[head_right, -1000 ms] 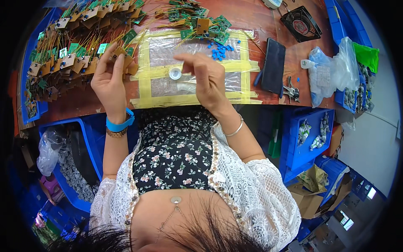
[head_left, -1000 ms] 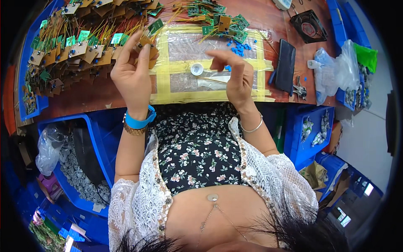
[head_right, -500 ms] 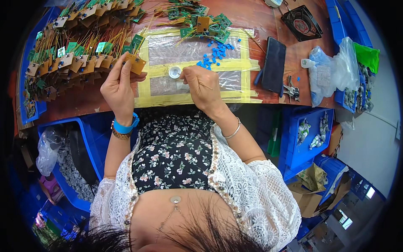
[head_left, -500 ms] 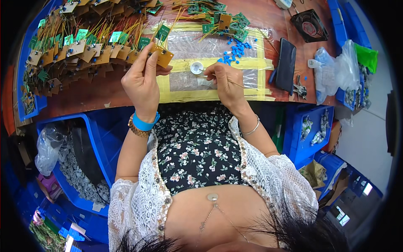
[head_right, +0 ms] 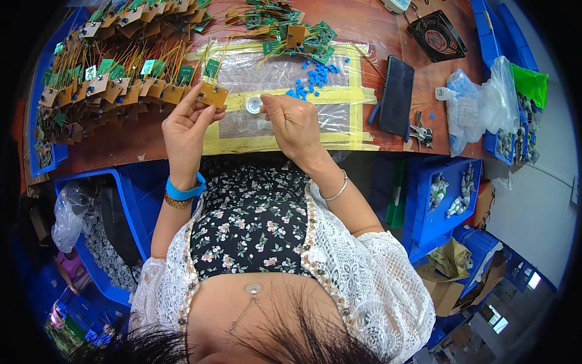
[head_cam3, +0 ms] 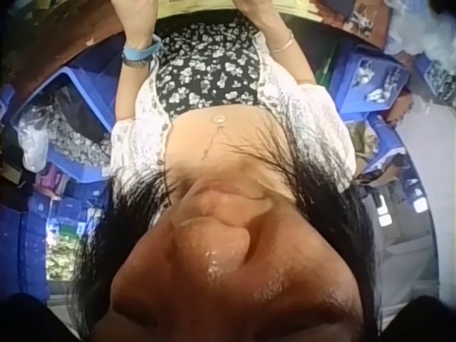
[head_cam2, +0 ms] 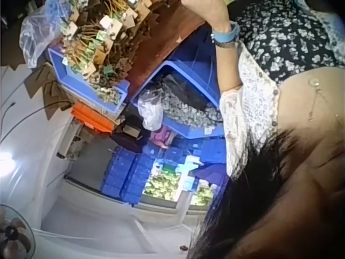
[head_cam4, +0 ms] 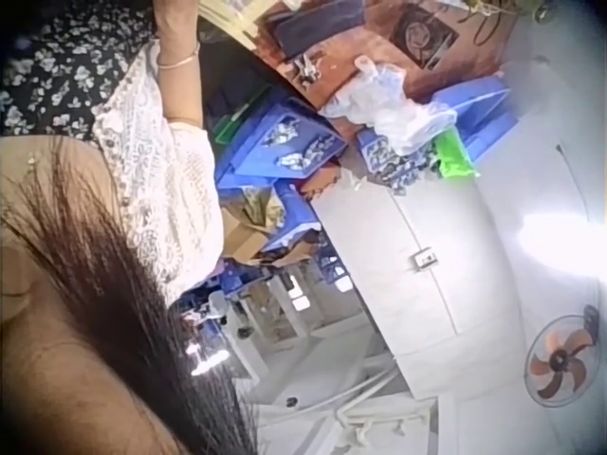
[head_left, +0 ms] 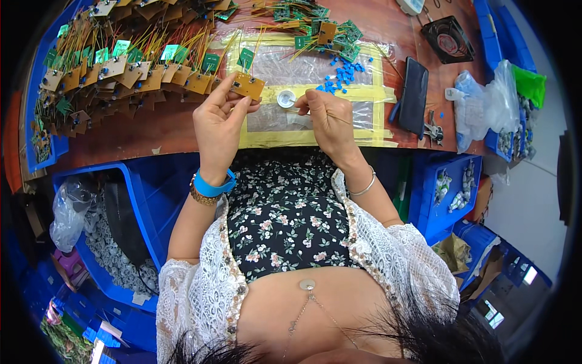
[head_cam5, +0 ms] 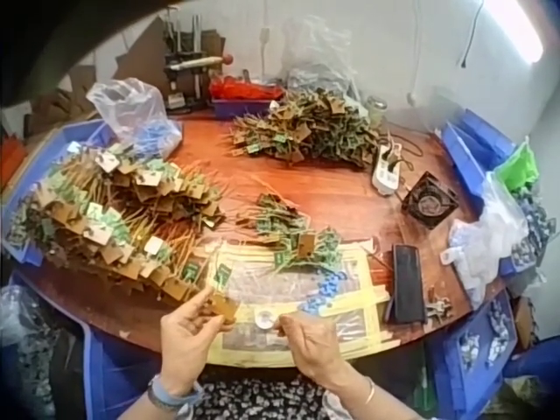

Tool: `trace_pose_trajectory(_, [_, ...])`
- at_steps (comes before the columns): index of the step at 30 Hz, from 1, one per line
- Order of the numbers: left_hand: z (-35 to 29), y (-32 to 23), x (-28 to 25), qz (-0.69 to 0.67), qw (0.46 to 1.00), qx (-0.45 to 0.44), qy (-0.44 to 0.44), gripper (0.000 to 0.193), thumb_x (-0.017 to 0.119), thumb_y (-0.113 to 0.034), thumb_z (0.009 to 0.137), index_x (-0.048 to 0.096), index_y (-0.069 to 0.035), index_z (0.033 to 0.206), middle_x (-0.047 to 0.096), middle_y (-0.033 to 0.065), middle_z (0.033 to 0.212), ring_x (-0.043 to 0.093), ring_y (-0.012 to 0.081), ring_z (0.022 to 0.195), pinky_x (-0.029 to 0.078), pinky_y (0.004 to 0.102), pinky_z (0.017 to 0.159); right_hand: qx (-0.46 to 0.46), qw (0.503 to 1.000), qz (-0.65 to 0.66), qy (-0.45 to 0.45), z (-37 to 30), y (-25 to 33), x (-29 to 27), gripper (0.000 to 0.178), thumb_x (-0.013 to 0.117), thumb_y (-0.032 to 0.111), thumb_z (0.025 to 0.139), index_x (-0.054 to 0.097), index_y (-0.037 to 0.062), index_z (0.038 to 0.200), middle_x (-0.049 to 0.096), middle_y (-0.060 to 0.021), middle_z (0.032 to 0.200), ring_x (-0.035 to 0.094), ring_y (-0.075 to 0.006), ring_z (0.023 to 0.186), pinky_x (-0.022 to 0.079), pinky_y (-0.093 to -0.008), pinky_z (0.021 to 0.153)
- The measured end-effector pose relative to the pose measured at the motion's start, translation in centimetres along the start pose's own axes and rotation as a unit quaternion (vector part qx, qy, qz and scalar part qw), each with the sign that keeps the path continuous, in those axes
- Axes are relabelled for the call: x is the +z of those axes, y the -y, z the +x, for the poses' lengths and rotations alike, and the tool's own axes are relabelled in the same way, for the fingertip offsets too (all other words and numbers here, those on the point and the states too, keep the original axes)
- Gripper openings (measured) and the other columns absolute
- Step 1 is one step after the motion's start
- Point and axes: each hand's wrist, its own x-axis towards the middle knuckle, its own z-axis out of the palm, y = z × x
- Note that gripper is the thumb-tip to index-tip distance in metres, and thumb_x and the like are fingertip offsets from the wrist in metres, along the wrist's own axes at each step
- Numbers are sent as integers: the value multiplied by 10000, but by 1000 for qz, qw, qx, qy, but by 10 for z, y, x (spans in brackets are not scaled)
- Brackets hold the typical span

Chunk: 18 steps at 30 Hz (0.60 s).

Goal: Manually assembling and sorting small electronic circuit boards and wires at a factory workbench.

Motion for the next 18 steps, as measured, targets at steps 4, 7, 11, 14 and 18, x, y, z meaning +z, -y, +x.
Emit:
trace_pose_trajectory(4, [0,-5,3,-45,998,-41,14,444,547,69,895,433,115,1321,634,154,979,662,192,868,574,285,787,5,994,105,-2,-1,13,-5,519,368,334,1034,668,-51,858,653,-90,728,545,-114,603,408,-240,538])
trace_pose_trajectory(7, [-4,-6,6,-97,991,-89,27,441,548,66,894,429,128,1314,634,156,966,665,205,863,579,297,787,-25,974,227,7,-1,23,-4,569,328,390,1035,660,-51,895,661,-93,777,541,-108,630,395,-222,552])
trace_pose_trajectory(11, [-7,-12,13,-118,985,-114,42,438,550,62,894,434,123,1311,638,161,973,668,210,859,581,305,788,-51,963,264,23,3,27,3,601,313,432,1030,658,-45,909,660,-97,810,530,-100,636,391,-214,559])
trace_pose_trajectory(14, [-9,-12,16,-126,984,-117,54,441,552,63,893,438,111,1316,641,159,983,669,205,852,581,301,787,-65,968,241,11,3,20,7,587,316,421,1032,660,-40,915,656,-92,826,524,-98,632,387,-212,552])
trace_pose_trajectory(18, [-11,-11,16,-127,983,-121,61,439,552,64,894,444,101,1317,642,152,985,671,200,843,579,295,784,-55,973,221,24,4,20,8,555,340,393,1033,665,-42,915,653,-84,833,521,-95,631,392,-212,549])
